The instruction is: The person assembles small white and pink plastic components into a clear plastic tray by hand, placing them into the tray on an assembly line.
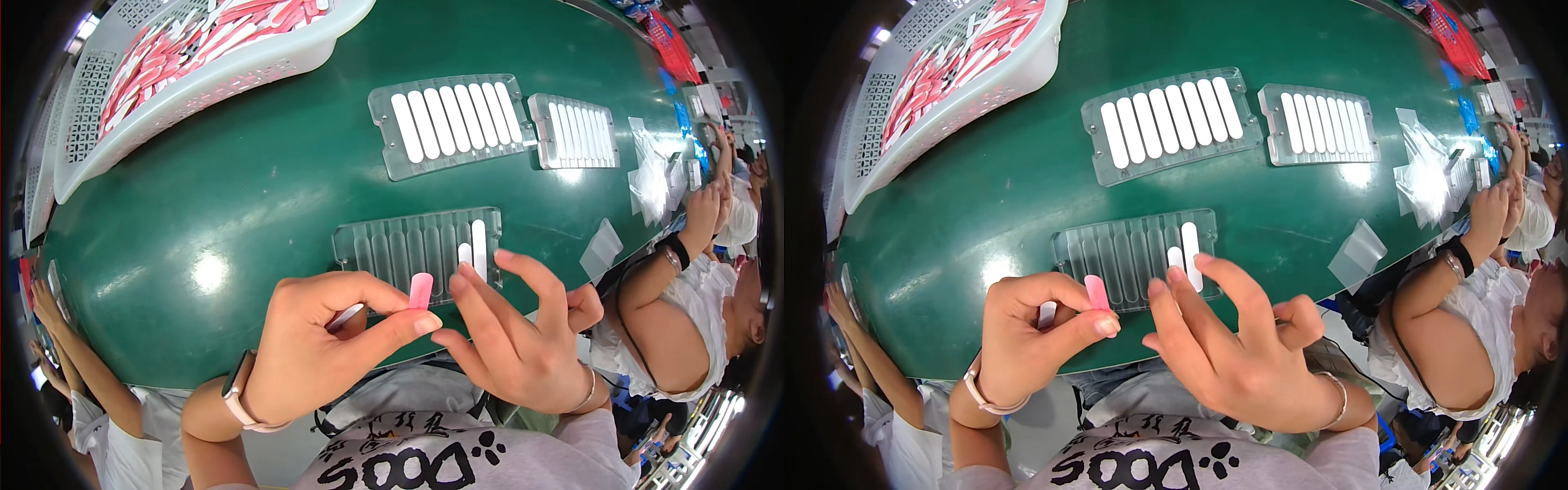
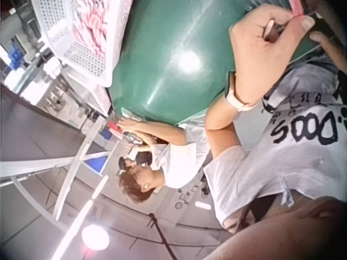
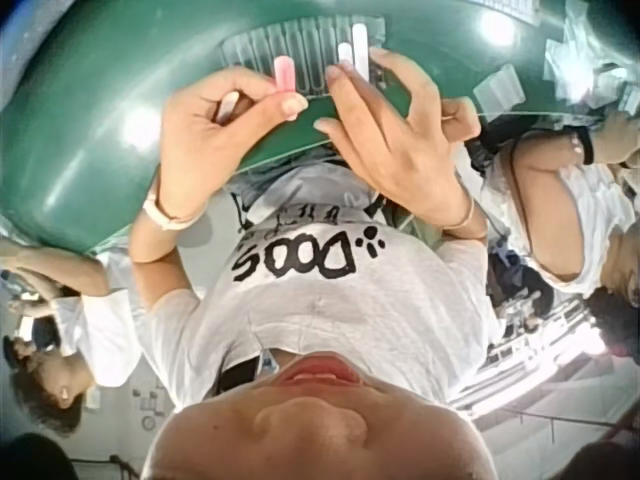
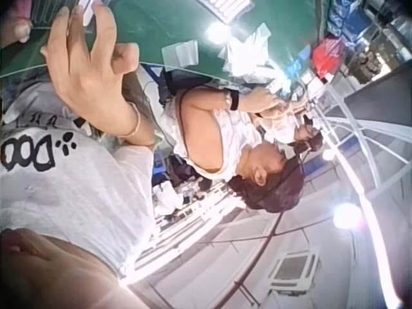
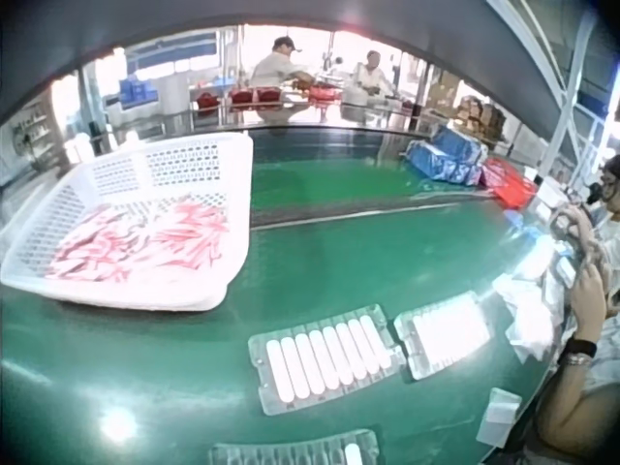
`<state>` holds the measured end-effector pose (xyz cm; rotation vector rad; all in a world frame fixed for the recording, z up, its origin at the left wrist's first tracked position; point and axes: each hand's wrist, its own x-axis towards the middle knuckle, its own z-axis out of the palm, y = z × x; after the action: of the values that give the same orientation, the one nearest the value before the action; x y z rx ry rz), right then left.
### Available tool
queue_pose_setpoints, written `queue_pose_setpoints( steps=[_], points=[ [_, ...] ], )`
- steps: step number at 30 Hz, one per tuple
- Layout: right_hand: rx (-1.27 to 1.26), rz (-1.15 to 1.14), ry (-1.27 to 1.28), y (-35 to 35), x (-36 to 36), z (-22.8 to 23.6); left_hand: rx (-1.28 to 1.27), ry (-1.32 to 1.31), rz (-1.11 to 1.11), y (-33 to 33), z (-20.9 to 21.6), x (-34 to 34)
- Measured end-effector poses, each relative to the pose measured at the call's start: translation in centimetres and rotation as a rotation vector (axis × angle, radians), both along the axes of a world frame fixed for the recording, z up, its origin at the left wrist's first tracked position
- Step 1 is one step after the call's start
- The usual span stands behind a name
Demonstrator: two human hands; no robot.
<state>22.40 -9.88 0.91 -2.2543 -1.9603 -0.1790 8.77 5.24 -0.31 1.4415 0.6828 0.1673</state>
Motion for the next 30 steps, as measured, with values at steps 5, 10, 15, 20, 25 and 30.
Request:
queue_pose_setpoints(
  steps=[5,10,15,20,25,30],
  points=[
    [-0.016,0.011,0.144,1.5,2.2,-0.1,0.069,-0.006,-0.031,0.0,-0.1,-0.2],
    [0.14,0.121,0.958,2.3,2.0,0.5,0.071,-0.066,-0.173,-0.3,0.3,0.0],
    [0.043,0.263,1.453,2.6,3.7,-0.3,-0.197,-0.068,-0.245,0.4,0.2,-0.4],
    [0.101,0.157,1.761,2.4,3.4,-0.7,-0.367,0.004,-0.34,1.0,1.1,0.3],
    [0.165,0.201,1.656,3.2,3.9,-1.0,-0.349,-0.032,-0.232,0.9,1.0,0.1],
    [0.152,-0.108,1.19,3.8,6.4,-0.6,-0.653,-0.055,0.022,1.2,1.0,0.1]
  ],
)
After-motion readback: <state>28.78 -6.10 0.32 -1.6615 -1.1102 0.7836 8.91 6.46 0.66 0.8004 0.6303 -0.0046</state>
